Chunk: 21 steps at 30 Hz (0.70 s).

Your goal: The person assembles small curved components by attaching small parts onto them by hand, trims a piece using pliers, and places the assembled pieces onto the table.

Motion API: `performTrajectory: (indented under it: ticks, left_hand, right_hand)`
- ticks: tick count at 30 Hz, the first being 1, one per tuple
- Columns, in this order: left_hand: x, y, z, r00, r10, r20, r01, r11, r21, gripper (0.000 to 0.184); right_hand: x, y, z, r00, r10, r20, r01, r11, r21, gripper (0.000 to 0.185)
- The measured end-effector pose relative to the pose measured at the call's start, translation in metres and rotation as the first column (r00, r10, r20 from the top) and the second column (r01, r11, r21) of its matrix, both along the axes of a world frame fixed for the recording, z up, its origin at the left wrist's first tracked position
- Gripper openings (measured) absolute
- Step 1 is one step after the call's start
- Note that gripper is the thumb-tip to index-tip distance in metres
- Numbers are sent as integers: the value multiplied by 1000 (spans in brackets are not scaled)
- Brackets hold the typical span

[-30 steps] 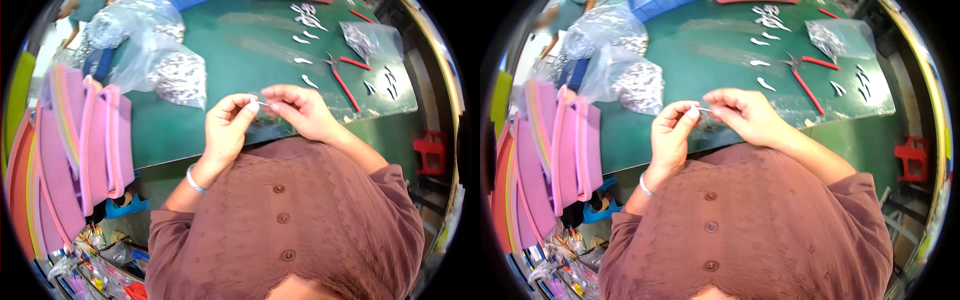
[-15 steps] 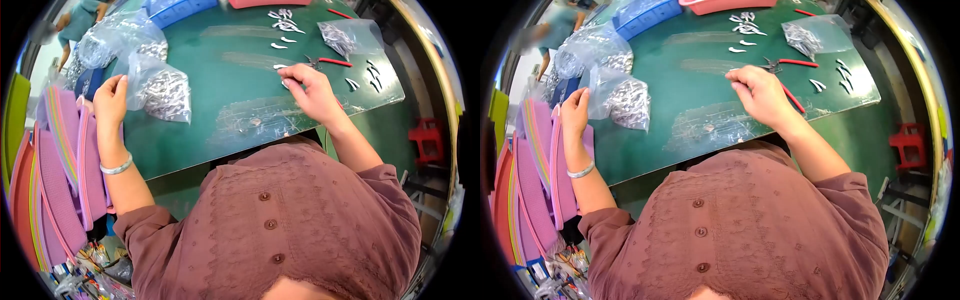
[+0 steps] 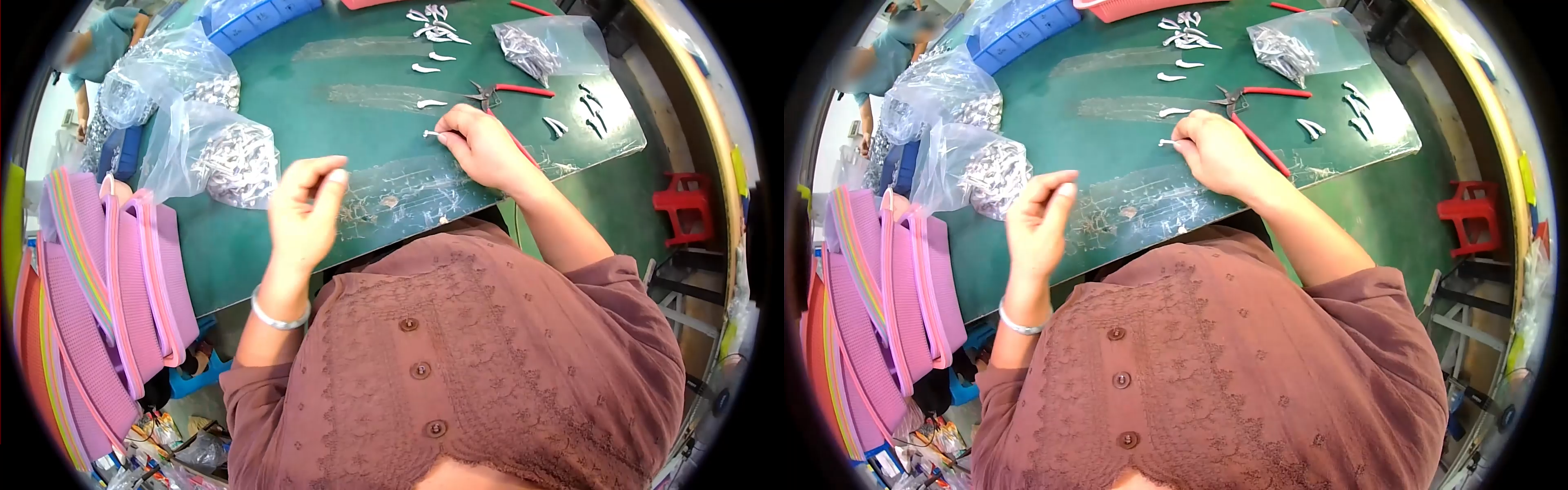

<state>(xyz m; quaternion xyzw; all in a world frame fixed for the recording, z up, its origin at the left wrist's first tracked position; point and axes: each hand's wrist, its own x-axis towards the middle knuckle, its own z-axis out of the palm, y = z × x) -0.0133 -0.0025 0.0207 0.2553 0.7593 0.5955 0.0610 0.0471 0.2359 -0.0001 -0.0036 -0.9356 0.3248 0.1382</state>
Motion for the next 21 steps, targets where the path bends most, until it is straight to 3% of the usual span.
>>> performTrajectory:
  ticks: [2, 3, 6, 11, 21]
  left_hand:
    - [7, 15, -11, 971, -95, 218, 78, 993, 86, 17]
    - [11, 22, -9, 947, -127, 294, 97, 989, 115, 19]
    - [14, 34, -2, 883, -210, 419, 133, 970, 205, 23]
    - [14, 36, -7, 867, -266, 422, 157, 949, 274, 25]
    - [18, 37, -8, 898, -254, 360, 137, 937, 320, 18]
  right_hand:
    - [7, -11, 21, 982, 19, 187, 34, 959, -280, 13]
    - [5, -11, 14, 977, 117, 176, -14, 866, -500, 15]
    - [9, -19, 18, 928, 282, 243, 13, 628, -778, 17]
    - [11, -27, 17, 914, 339, 221, 23, 501, -865, 14]
    - [11, -32, 16, 908, 370, 196, -4, 476, -879, 15]
